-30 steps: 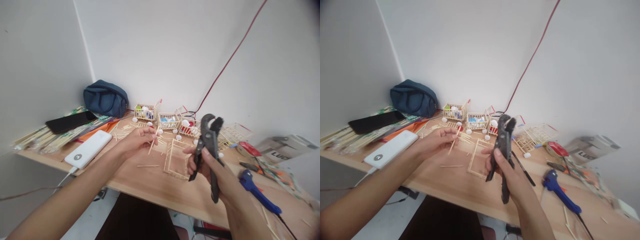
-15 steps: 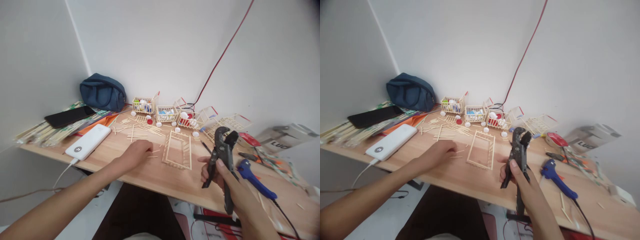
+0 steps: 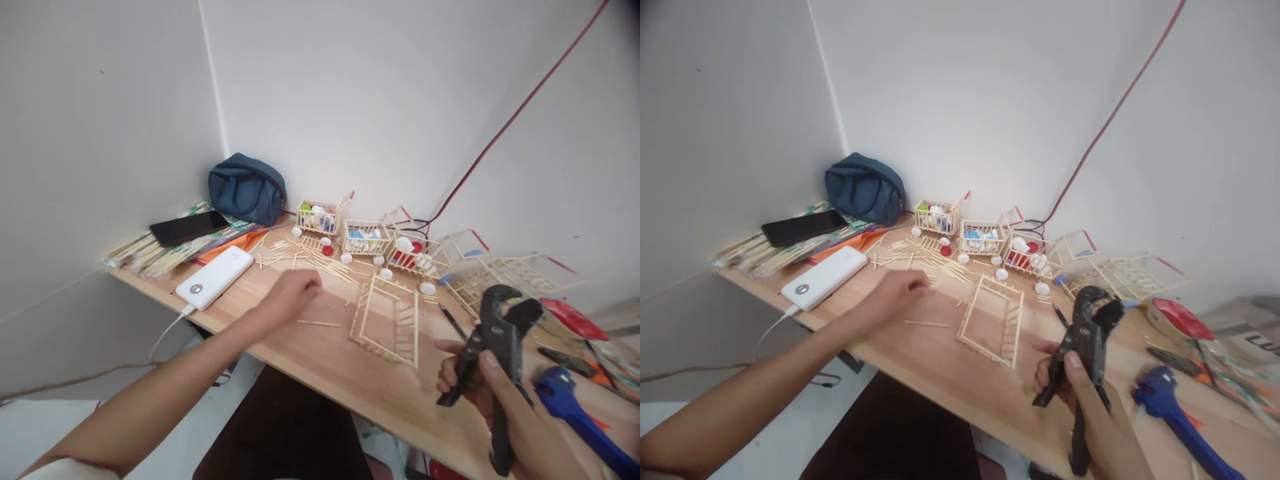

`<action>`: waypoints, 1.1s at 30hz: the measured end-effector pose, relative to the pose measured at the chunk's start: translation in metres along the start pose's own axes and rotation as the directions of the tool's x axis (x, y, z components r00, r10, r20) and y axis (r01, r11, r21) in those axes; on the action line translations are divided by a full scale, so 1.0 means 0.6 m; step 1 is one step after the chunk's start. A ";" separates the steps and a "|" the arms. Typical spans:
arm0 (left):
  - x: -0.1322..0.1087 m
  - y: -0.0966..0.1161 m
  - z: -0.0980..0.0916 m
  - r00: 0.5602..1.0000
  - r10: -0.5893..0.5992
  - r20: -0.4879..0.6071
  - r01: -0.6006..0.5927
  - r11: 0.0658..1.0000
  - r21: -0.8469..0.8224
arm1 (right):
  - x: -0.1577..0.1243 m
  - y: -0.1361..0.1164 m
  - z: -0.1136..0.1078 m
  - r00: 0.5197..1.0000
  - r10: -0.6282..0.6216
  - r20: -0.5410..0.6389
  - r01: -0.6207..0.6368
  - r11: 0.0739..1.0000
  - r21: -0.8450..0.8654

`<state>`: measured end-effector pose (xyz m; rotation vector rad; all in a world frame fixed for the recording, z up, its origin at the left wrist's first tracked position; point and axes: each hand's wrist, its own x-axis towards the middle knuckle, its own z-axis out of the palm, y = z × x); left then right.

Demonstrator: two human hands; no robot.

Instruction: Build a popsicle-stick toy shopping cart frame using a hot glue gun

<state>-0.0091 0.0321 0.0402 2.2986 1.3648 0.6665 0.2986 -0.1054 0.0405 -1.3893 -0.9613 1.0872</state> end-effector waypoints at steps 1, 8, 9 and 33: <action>0.014 -0.016 -0.014 0.997 -0.056 -0.051 0.057 0.998 0.011 | 0.005 0.001 -0.006 1.000 -0.002 0.006 0.002 1.000 -0.008; 0.085 -0.101 -0.026 0.940 -0.318 -0.120 0.329 0.941 0.081 | 0.017 0.001 -0.004 0.997 0.022 -0.079 -0.018 0.999 0.041; 0.085 -0.102 -0.018 0.940 -0.325 -0.105 0.334 0.938 0.089 | 0.016 0.000 -0.002 0.995 0.023 -0.098 -0.018 0.999 0.042; -0.040 0.058 -0.057 0.967 -0.039 -0.253 -0.026 0.969 -0.247 | -0.015 -0.061 0.304 0.863 -0.503 0.040 0.457 0.746 -0.484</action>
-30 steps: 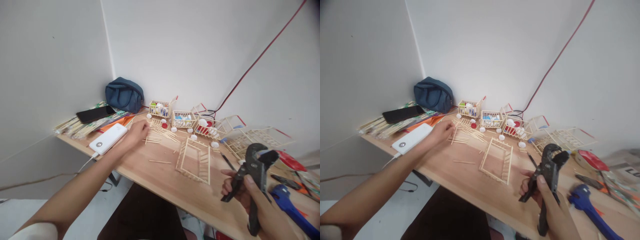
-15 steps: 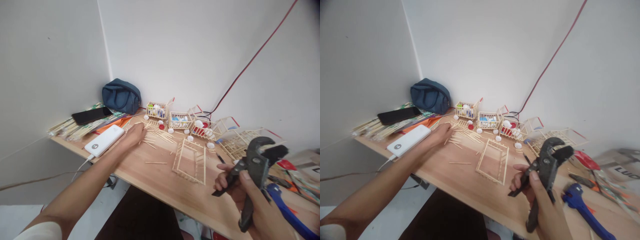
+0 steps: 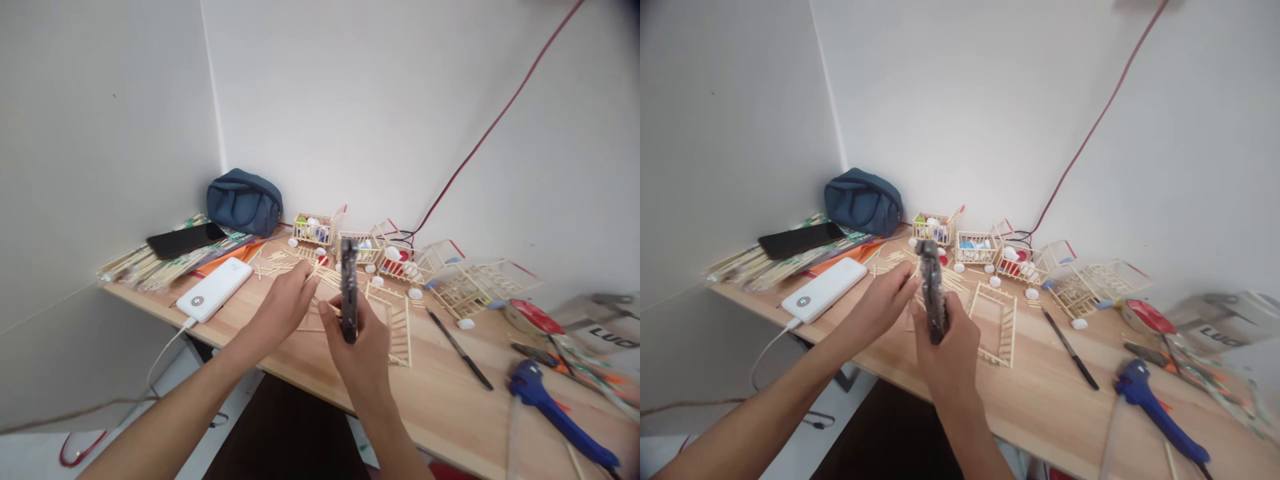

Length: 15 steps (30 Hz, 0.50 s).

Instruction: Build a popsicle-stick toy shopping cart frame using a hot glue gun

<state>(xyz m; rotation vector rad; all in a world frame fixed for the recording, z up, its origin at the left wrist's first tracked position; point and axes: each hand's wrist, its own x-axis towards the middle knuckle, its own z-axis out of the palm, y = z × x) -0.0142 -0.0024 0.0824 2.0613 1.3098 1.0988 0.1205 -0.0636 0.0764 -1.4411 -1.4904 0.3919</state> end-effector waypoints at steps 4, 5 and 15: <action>-0.020 0.002 0.014 0.995 -0.028 -0.094 0.021 0.997 -0.072 | -0.004 0.009 0.000 0.994 0.017 -0.108 -0.015 1.000 0.015; -0.024 0.002 0.016 0.991 -0.035 -0.126 0.024 0.996 -0.091 | -0.004 0.011 0.000 0.994 0.032 -0.105 -0.028 0.999 0.037; -0.060 -0.016 0.045 0.862 0.264 -0.433 -0.289 0.957 0.010 | 0.029 0.028 -0.002 0.959 0.260 0.114 -0.278 0.781 0.559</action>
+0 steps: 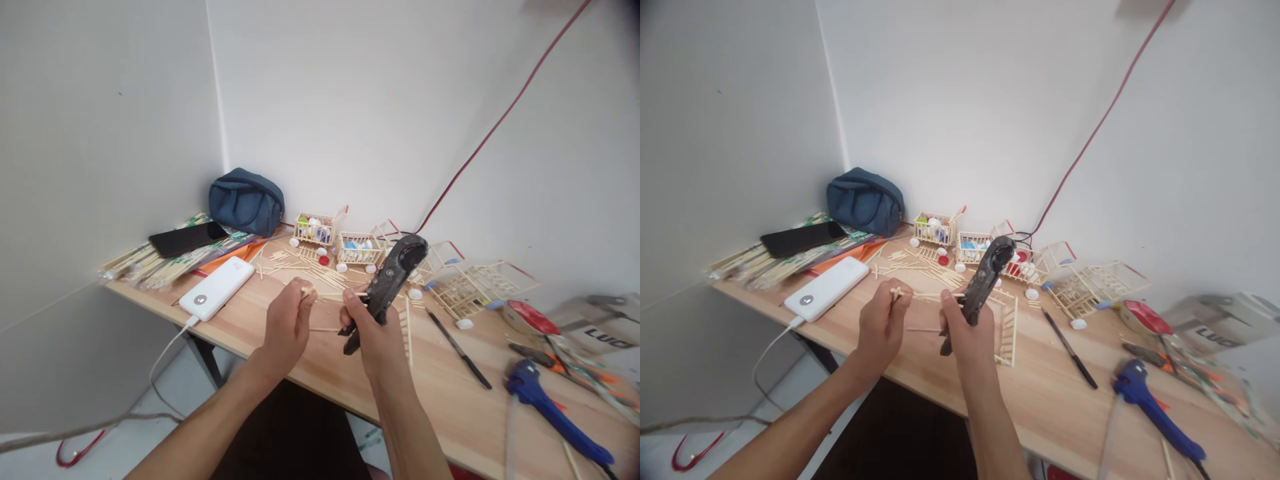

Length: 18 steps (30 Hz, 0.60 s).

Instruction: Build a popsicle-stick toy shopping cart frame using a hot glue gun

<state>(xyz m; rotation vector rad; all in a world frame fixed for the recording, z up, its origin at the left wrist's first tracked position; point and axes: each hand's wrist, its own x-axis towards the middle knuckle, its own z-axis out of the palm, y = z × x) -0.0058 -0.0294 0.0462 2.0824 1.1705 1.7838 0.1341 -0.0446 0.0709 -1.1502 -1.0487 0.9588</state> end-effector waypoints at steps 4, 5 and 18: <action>-0.003 -0.008 -0.009 0.947 0.317 -0.054 -0.318 0.948 -0.013 | 0.011 -0.011 -0.008 0.989 0.105 0.101 -0.118 0.984 0.135; -0.002 -0.008 -0.015 0.935 0.352 -0.049 -0.353 0.935 -0.013 | 0.013 -0.017 -0.010 0.982 0.132 0.135 -0.153 0.974 0.165; 0.055 0.009 -0.025 0.977 -0.197 -0.083 0.098 0.758 -0.644 | 0.069 -0.085 0.010 0.911 0.216 0.352 -0.329 0.895 0.301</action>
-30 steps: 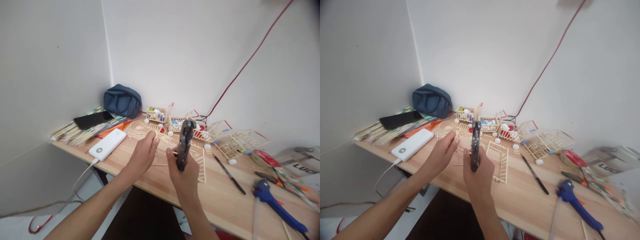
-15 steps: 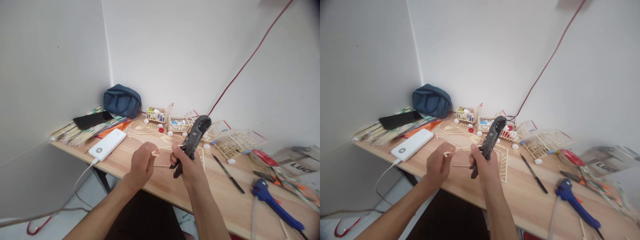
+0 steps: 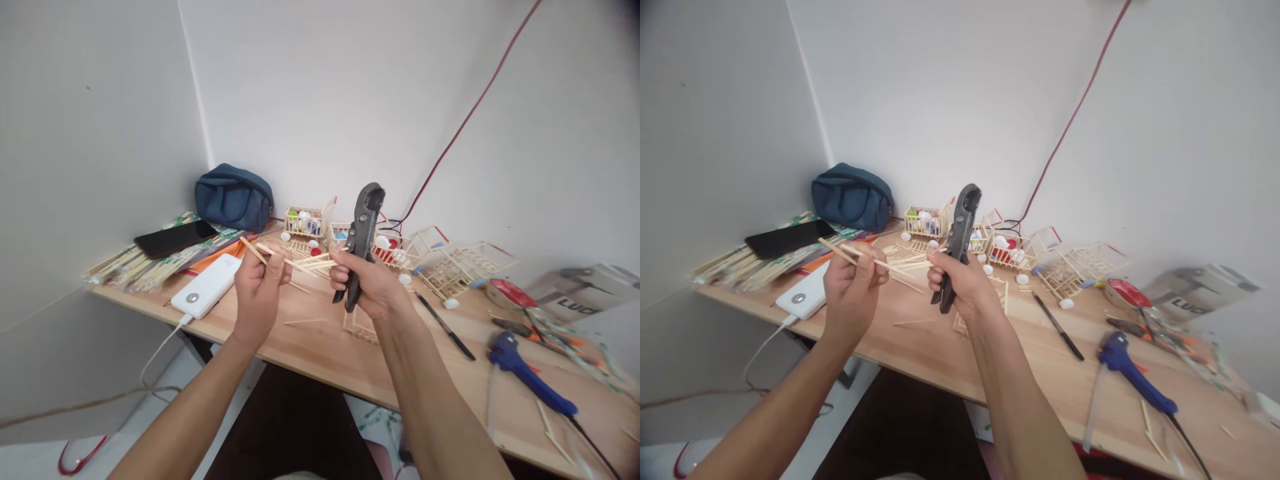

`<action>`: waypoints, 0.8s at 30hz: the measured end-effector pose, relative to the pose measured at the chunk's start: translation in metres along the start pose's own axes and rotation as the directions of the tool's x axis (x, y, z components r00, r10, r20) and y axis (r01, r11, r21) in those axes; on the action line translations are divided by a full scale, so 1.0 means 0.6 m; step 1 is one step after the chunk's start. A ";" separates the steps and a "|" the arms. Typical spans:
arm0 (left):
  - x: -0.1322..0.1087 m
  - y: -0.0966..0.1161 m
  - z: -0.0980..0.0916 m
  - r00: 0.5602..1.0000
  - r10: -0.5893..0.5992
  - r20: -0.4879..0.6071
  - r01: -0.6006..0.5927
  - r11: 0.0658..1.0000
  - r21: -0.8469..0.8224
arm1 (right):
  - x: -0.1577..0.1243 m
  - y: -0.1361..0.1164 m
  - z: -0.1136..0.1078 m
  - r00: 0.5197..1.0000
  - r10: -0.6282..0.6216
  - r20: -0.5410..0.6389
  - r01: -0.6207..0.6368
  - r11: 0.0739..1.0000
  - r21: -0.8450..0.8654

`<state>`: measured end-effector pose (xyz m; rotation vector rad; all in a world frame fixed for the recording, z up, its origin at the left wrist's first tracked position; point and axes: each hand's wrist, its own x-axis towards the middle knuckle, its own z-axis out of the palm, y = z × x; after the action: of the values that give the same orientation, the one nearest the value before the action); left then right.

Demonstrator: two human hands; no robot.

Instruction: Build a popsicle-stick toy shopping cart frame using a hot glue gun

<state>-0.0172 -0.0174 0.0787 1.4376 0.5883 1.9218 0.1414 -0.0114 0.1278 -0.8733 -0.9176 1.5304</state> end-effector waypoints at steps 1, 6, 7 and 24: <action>0.001 0.001 0.006 1.000 0.021 -0.020 -0.022 0.999 -0.025 | 0.003 -0.006 0.001 1.000 -0.003 0.003 0.003 1.000 -0.001; 0.007 0.013 0.030 0.998 0.066 -0.014 -0.068 0.981 -0.183 | 0.000 -0.027 -0.007 0.998 0.047 0.030 -0.047 0.999 -0.021; 0.010 0.012 0.037 0.999 -0.006 -0.039 -0.006 0.955 -0.296 | -0.001 -0.027 -0.008 0.999 0.025 0.028 -0.024 1.000 -0.019; 0.114 -0.144 -0.070 0.927 -0.309 -0.212 0.374 0.798 0.473 | -0.041 -0.094 -0.159 0.792 -0.505 -0.343 0.387 0.850 -0.358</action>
<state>-0.0492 0.0929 0.0514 1.3887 1.4020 1.6333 0.2538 -0.0204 0.1392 -1.0412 -0.9340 0.7623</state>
